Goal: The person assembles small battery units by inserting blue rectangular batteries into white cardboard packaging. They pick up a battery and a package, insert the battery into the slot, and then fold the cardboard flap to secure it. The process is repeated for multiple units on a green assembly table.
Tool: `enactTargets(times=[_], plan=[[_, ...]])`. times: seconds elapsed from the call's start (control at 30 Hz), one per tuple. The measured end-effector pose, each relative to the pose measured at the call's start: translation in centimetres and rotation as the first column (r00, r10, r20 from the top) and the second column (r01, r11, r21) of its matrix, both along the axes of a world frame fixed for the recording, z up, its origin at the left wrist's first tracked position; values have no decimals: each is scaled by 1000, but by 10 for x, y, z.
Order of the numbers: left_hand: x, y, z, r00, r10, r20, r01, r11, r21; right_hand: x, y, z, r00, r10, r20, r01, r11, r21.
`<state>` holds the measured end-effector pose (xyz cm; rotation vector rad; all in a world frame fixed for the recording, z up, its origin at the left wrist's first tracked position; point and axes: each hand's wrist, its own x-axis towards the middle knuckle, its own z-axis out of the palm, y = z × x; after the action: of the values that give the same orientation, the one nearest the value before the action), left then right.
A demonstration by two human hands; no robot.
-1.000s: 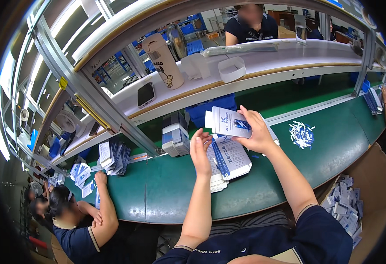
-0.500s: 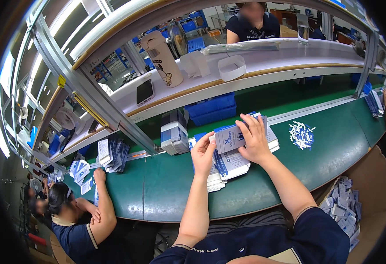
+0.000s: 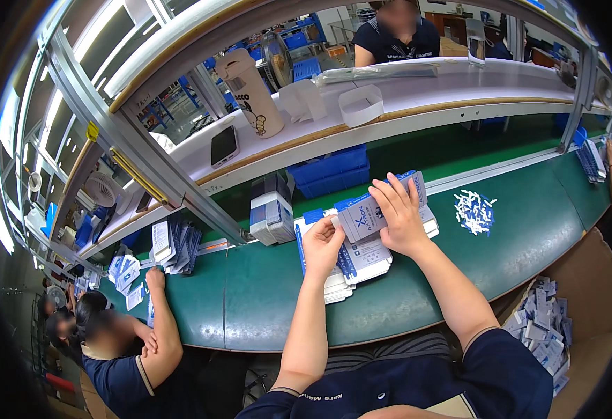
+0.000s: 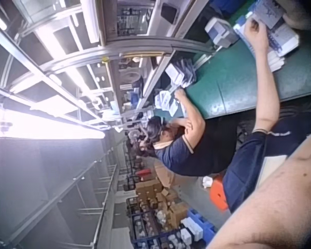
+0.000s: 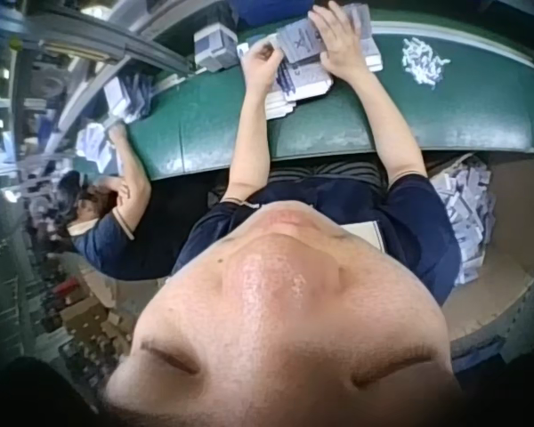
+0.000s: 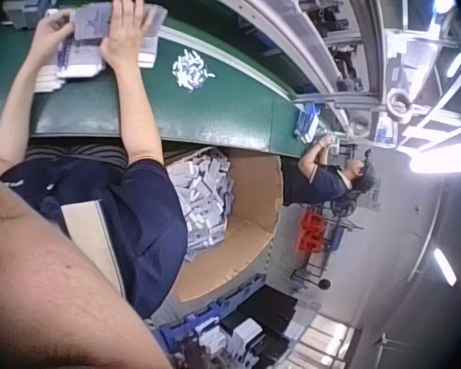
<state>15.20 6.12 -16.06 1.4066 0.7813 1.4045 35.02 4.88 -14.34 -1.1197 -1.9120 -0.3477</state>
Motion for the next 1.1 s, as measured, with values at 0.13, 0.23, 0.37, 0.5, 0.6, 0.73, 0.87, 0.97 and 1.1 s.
enactTargets(times=[0.13,0.23,0.37,0.5,0.6,0.73,0.87,0.97,1.1], plan=[[1,0,2,1000,22,-6,-22,1000,-12,0,1,-2,1000,-11,19,11,1000,-10],[2,0,0,999,45,-4,-45,999,4,0,0,-1,999,-26,42,26,1000,-13],[0,2,-3,995,92,-29,-91,996,26,0,-2,1,999,-19,42,19,1000,-20],[-1,5,-7,986,141,-91,-137,989,46,1,0,0,998,-49,30,50,999,-21],[0,7,-10,982,165,-89,-157,983,99,2,1,1,998,-58,0,58,998,-12],[3,1,-1,997,72,-9,-71,994,88,-1,-1,0,998,-37,-46,36,999,-27],[-5,-3,0,998,-60,-11,61,996,59,-1,-2,1,998,18,-60,-20,999,-35],[-9,-4,-3,997,-75,-28,76,997,33,-2,-2,1,997,64,-48,-66,997,-40],[-7,-5,1,993,9,-118,-3,999,47,-2,-3,2,997,75,-9,-75,996,-43]])
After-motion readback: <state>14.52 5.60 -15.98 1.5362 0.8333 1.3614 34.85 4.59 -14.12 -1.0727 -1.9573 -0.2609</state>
